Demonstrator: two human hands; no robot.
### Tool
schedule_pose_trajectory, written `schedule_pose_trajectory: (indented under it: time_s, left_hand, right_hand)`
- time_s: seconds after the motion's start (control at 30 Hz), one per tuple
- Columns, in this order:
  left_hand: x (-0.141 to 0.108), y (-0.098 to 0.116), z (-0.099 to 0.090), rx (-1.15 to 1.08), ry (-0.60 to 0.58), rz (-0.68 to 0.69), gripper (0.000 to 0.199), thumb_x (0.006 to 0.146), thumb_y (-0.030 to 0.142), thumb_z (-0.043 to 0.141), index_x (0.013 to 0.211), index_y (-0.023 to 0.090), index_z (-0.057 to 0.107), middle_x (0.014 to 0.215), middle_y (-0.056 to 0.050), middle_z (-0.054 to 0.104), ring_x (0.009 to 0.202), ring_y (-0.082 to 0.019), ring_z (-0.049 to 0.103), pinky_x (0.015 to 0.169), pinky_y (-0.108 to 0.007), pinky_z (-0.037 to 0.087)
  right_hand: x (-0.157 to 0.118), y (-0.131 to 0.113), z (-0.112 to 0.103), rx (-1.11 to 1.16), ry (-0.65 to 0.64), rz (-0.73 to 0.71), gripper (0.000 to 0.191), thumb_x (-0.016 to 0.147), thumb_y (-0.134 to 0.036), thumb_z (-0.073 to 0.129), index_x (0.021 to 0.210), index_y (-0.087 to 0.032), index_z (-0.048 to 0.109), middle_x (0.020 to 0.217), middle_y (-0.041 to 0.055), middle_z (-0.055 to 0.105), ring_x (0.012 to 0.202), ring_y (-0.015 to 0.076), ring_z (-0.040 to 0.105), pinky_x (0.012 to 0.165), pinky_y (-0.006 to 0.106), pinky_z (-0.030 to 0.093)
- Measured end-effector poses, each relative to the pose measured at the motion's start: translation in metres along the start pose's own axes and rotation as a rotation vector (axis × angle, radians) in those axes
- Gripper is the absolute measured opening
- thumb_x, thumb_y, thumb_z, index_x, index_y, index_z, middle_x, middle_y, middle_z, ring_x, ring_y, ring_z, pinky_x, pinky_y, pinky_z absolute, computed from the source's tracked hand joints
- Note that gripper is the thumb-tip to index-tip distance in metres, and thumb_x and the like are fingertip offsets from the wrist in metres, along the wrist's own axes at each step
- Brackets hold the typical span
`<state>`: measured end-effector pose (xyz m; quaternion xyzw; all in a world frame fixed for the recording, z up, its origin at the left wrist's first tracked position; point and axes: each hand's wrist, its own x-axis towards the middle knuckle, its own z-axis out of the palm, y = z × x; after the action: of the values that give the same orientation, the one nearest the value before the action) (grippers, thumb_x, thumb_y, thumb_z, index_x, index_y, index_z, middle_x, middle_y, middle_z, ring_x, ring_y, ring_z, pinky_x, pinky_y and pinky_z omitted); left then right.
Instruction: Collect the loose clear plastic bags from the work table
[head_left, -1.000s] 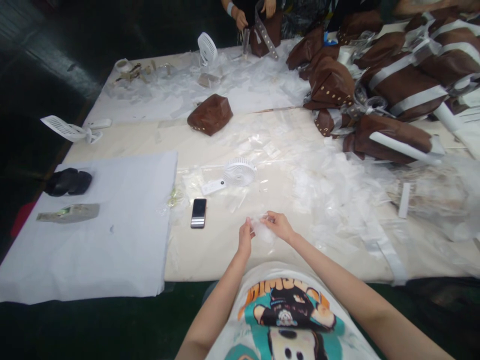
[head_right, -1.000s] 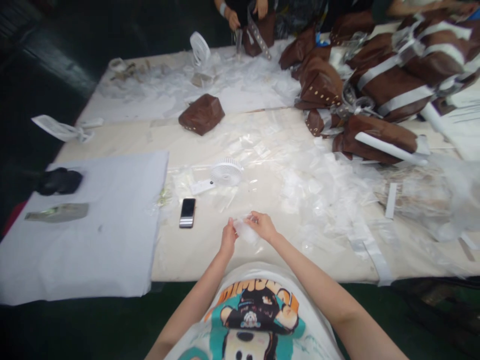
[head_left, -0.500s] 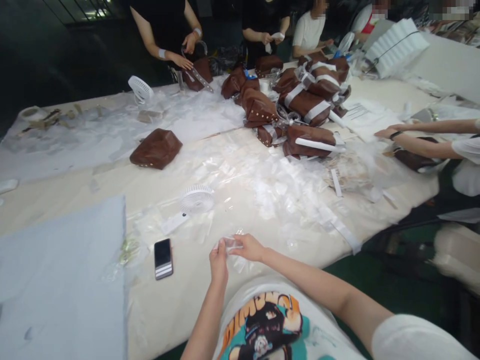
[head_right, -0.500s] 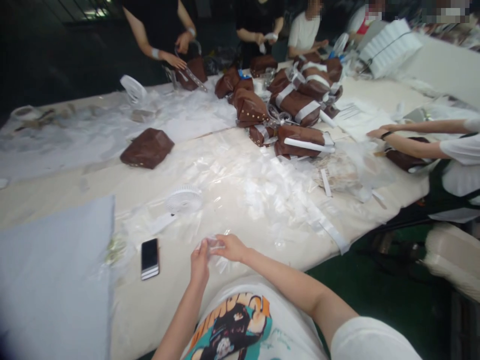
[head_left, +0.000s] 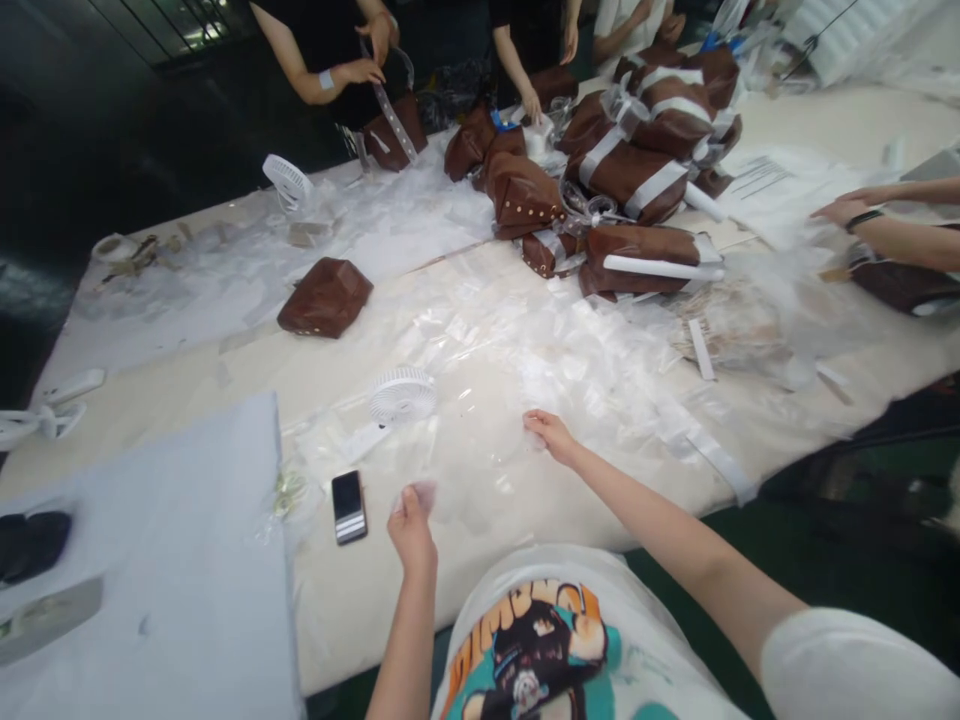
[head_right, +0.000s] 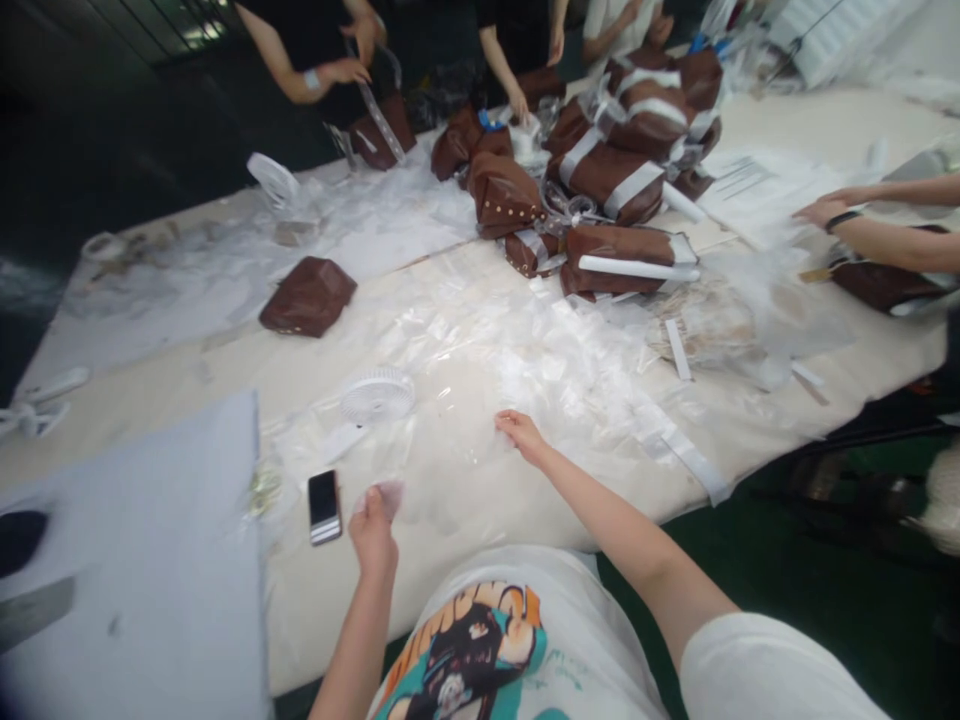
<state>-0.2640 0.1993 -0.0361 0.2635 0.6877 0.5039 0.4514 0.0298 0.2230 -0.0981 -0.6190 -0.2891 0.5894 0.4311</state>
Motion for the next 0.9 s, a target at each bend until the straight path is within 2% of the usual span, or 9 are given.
schedule_pose_trajectory:
  time_s: [0.17,0.27,0.4,0.53,0.6,0.67,0.73,0.8,0.9]
  left_hand:
    - [-0.023,-0.021,0.030,0.120,-0.162,-0.079,0.048,0.074,0.056,0.074,0.077,0.008,0.074,0.073,-0.011,0.075,0.072,-0.023,0.072,0.078,-0.037,0.058]
    - [-0.035,-0.025,0.059,0.105,-0.275,-0.112,0.044,0.072,0.052,0.077,0.080,0.009,0.076,0.078,-0.011,0.076,0.074,-0.023,0.071,0.076,-0.035,0.057]
    - [-0.045,-0.021,0.084,-0.013,-0.349,-0.213,0.049,0.076,0.056,0.072,0.100,0.013,0.074,0.097,-0.010,0.077,0.090,-0.021,0.072,0.081,-0.031,0.056]
    - [-0.055,-0.012,0.085,-0.236,-0.393,-0.376,0.073,0.082,0.078,0.050,0.110,0.015,0.072,0.111,-0.015,0.075,0.107,-0.026,0.070,0.089,-0.035,0.057]
    - [-0.061,-0.011,0.080,-0.291,-0.469,-0.367,0.076,0.079,0.081,0.053,0.113,0.016,0.071,0.119,-0.016,0.073,0.115,-0.028,0.067,0.094,-0.036,0.055]
    - [-0.067,-0.013,0.076,-0.274,-0.530,-0.356,0.064,0.078,0.068,0.068,0.113,0.016,0.071,0.120,-0.014,0.072,0.118,-0.027,0.066,0.099,-0.035,0.054]
    - [-0.069,-0.016,0.075,-0.213,-0.505,-0.376,0.042,0.082,0.045,0.075,0.110,0.015,0.072,0.115,-0.012,0.074,0.112,-0.024,0.068,0.101,-0.034,0.053]
    - [-0.066,-0.017,0.074,-0.158,-0.415,-0.466,0.022,0.090,0.029,0.068,0.104,0.013,0.073,0.104,-0.010,0.077,0.100,-0.020,0.072,0.099,-0.034,0.055]
    - [-0.054,-0.009,0.067,-0.204,-0.320,-0.595,0.024,0.098,0.023,0.052,0.100,0.013,0.074,0.098,-0.009,0.078,0.090,-0.018,0.074,0.091,-0.033,0.060]
  right_hand:
    - [-0.017,-0.028,0.019,0.362,-0.316,0.059,0.053,0.070,-0.056,0.078,0.108,-0.024,0.061,0.086,0.0011,0.070,0.052,0.0082,0.050,0.044,0.018,0.034]
    - [-0.029,-0.029,0.038,0.377,-0.451,0.055,0.059,0.068,-0.048,0.084,0.119,-0.024,0.064,0.094,0.0027,0.075,0.059,0.0104,0.059,0.051,0.020,0.043]
    - [-0.028,-0.013,0.057,0.215,-0.424,-0.048,0.068,0.068,-0.042,0.084,0.130,-0.025,0.063,0.105,0.0045,0.076,0.074,0.0160,0.067,0.057,0.022,0.048]
    - [-0.028,0.002,0.063,0.068,-0.253,-0.102,0.060,0.077,-0.037,0.076,0.135,-0.028,0.061,0.107,0.0035,0.075,0.070,0.0164,0.065,0.050,0.022,0.046]
    - [-0.031,0.006,0.064,0.073,-0.219,-0.131,0.053,0.081,-0.034,0.072,0.132,-0.028,0.063,0.104,0.0030,0.076,0.076,0.0181,0.067,0.056,0.025,0.050]
    - [-0.037,0.007,0.066,0.097,-0.215,-0.168,0.047,0.083,-0.032,0.069,0.130,-0.026,0.064,0.102,0.0033,0.076,0.084,0.0195,0.069,0.065,0.027,0.053]
    - [-0.046,0.006,0.068,0.120,-0.241,-0.198,0.048,0.084,-0.033,0.068,0.131,-0.025,0.062,0.104,0.0039,0.076,0.089,0.0196,0.069,0.068,0.027,0.054]
    - [-0.058,0.003,0.068,0.138,-0.316,-0.217,0.057,0.083,-0.036,0.071,0.137,-0.026,0.057,0.114,0.0048,0.074,0.082,0.0173,0.068,0.062,0.025,0.053]
    - [-0.077,0.007,0.053,0.189,-0.445,-0.223,0.069,0.081,-0.041,0.075,0.144,-0.030,0.049,0.132,0.0064,0.066,0.065,0.0116,0.063,0.055,0.024,0.052]
